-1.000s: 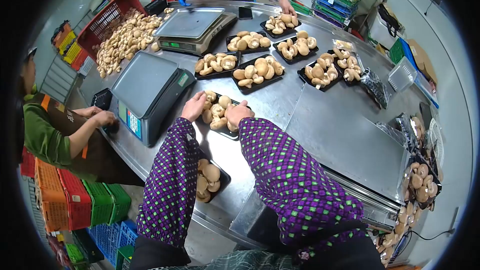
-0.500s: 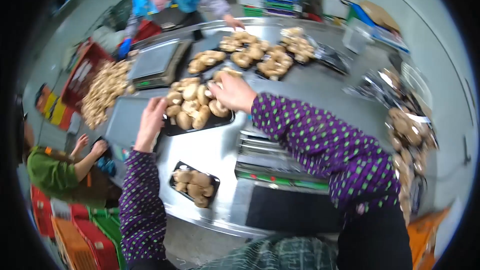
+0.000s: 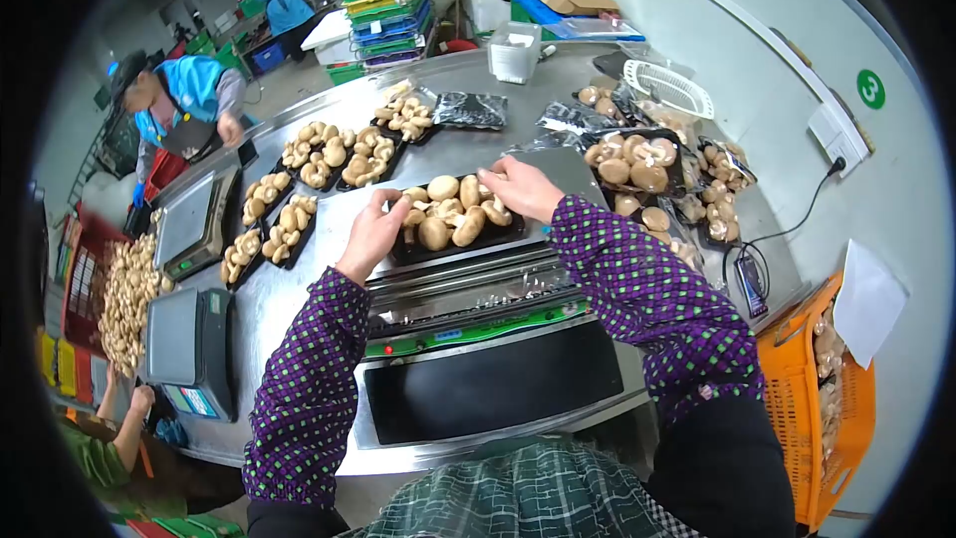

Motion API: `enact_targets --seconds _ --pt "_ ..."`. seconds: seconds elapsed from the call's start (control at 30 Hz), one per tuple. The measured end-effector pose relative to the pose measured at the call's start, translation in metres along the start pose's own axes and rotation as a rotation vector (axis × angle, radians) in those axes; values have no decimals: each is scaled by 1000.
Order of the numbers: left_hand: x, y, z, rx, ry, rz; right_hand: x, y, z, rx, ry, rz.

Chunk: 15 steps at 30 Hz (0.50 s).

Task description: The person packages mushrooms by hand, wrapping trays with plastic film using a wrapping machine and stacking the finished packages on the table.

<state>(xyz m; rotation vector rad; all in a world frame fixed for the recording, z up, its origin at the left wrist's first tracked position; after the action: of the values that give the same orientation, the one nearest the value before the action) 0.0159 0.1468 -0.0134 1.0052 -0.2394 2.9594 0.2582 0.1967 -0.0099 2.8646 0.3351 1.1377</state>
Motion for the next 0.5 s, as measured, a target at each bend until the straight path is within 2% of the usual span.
enact_targets --seconds 0.03,0.07,0.1,0.13,0.17,0.2,0.23,0.27,0.3,0.37,0.4,0.43,0.47,0.5 --pt "-1 -1 -3 -22 32 -12 1 3 6 1 -10 17" --pt "2 5 2 49 48 -64 7 10 13 -11 28 43" --pt "10 18 2 -78 -76 64 22 23 18 106 172 197" --pt "24 40 14 -90 -131 136 42 47 17 66 247 159" --pt "40 62 14 -362 -374 254 63 74 13 23 320 118" --pt "50 85 15 -177 -675 125 72 93 23 -81 435 51" --pt "55 102 14 -83 -794 9 75 108 37 -191 546 -20" --pt "52 113 6 -17 -811 -107 70 118 53 -262 474 -138" --pt "45 119 4 -17 -864 -148 61 120 58 -220 650 -92" --pt "32 115 9 1 -783 -182 39 116 58 -175 595 -92" --pt "28 111 4 -1 -783 -186 32 113 56 -166 354 -108" --pt "24 109 -8 31 -576 -161 27 108 59 -280 289 -202" --pt "22 109 -18 68 -373 -133 27 114 56 -272 164 -259" --pt "26 119 -13 249 -55 -157 32 121 50 -258 39 -311"
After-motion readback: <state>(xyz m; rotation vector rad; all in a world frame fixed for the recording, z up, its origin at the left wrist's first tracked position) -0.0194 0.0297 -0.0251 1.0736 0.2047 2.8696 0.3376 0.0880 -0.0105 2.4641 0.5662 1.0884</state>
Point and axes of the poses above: each hand's wrist, its own y-axis away from the middle knuckle, its own x-axis out of the back of the hand, z = x × y, the point moved 5 cm from there along -y, towards the middle knuckle, and after that the axes turned 10 degrees about -x, right-handed, at the moved point
